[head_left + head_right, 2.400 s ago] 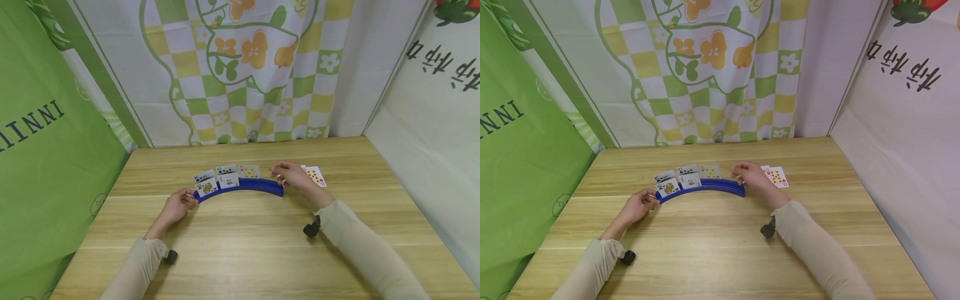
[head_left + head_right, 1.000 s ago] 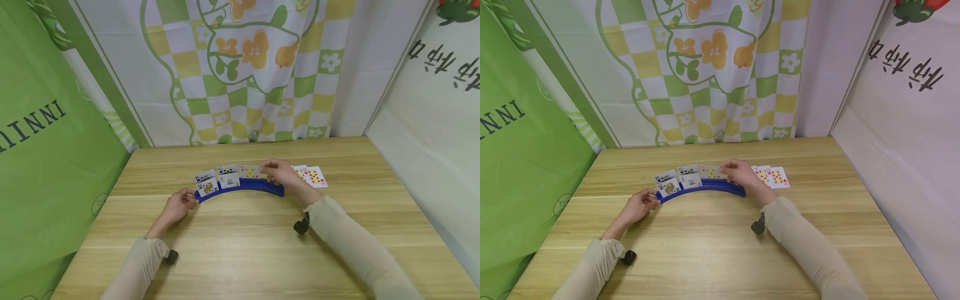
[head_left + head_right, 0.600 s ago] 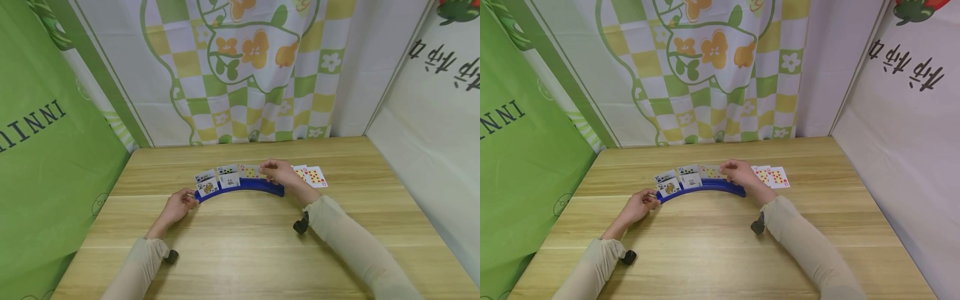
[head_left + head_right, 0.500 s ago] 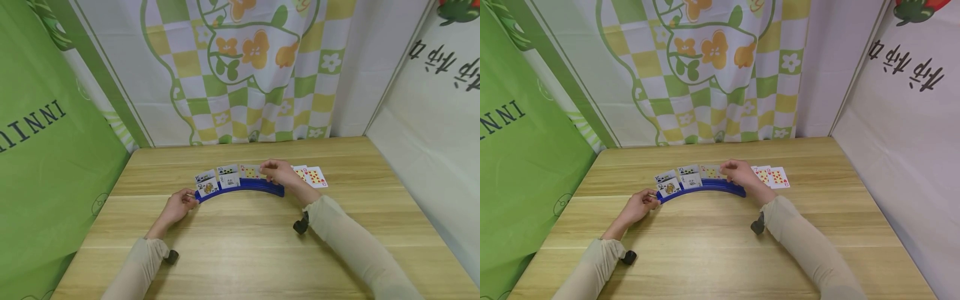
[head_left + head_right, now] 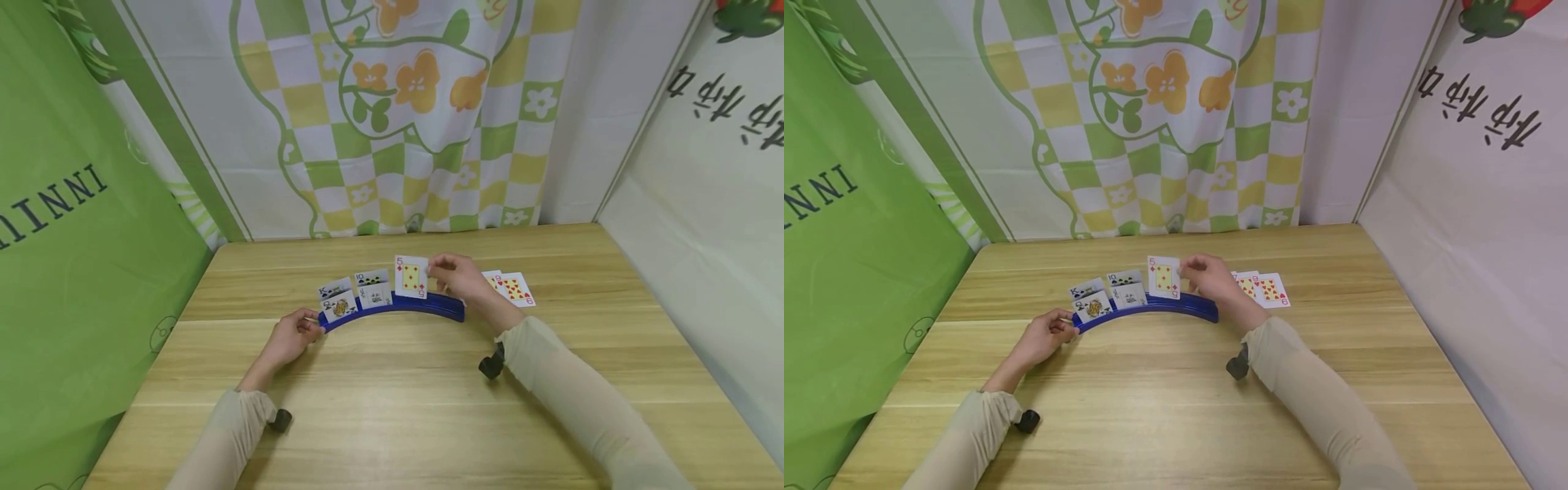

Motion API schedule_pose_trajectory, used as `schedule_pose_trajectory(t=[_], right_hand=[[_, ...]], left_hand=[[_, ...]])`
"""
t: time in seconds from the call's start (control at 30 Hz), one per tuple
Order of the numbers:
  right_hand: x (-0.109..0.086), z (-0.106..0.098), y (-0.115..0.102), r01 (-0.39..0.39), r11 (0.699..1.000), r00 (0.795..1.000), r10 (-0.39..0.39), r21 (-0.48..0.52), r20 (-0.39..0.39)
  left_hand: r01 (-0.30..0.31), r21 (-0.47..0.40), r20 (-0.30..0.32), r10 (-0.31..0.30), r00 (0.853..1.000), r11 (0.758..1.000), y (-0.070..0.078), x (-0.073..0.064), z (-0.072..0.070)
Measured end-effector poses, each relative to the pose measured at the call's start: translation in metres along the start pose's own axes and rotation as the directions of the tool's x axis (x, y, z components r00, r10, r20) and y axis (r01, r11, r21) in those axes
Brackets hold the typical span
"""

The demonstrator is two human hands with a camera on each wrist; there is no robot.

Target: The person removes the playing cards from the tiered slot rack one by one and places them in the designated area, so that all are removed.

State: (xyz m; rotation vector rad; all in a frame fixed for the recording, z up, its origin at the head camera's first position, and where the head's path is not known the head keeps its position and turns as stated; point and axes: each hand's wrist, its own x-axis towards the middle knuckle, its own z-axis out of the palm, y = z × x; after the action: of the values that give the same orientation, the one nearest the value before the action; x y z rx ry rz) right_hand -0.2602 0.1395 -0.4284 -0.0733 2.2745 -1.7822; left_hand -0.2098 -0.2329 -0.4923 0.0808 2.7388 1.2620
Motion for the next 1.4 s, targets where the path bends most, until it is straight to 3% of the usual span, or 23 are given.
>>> schedule_pose_trajectory(t=[0.53, 1.4], right_hand=[[-0.001, -0.007, -0.002, -0.017, 1.0, 0.999, 0.017, 0.021, -0.033], [-0.003, -0.035, 0.002, -0.049, 0.998, 0.996, 0.053, 0.048, -0.073]], left_hand=[[0.003, -0.002, 0.005, -0.003, 1.0, 1.0, -0.001, 0.0, 0.0], [0.004, -0.007, 0.012, -0.004, 1.0, 1.0, -0.001, 0.0, -0.001]])
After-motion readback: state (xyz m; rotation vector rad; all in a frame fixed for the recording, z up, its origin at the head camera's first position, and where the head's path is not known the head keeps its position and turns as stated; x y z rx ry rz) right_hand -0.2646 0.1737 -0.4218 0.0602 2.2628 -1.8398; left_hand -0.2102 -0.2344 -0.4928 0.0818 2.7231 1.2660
